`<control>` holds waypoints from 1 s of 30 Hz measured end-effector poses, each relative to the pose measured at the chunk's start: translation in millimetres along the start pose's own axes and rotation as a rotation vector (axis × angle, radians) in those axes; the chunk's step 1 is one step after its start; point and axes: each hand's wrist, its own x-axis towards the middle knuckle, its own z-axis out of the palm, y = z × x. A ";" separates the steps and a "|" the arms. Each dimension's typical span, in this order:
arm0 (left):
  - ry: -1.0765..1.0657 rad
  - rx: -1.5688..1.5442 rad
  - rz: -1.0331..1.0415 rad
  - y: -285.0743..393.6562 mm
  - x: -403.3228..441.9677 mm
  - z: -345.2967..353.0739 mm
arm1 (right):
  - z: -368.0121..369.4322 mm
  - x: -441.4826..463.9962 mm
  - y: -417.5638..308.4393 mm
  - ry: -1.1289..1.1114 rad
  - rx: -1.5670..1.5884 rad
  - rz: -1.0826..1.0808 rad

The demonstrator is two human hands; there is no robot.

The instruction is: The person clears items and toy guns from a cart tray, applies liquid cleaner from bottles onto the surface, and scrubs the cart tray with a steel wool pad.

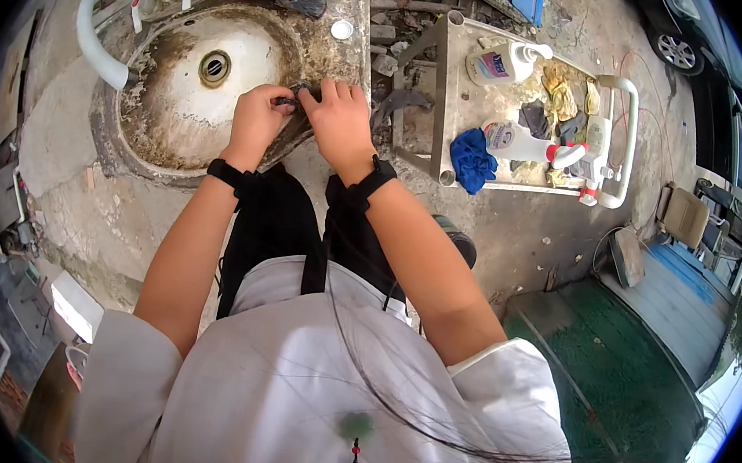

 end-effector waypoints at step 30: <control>-0.670 -0.142 0.943 357.4 -93.3 365.2 | -251.3 -365.4 264.0 0.190 -0.053 1.001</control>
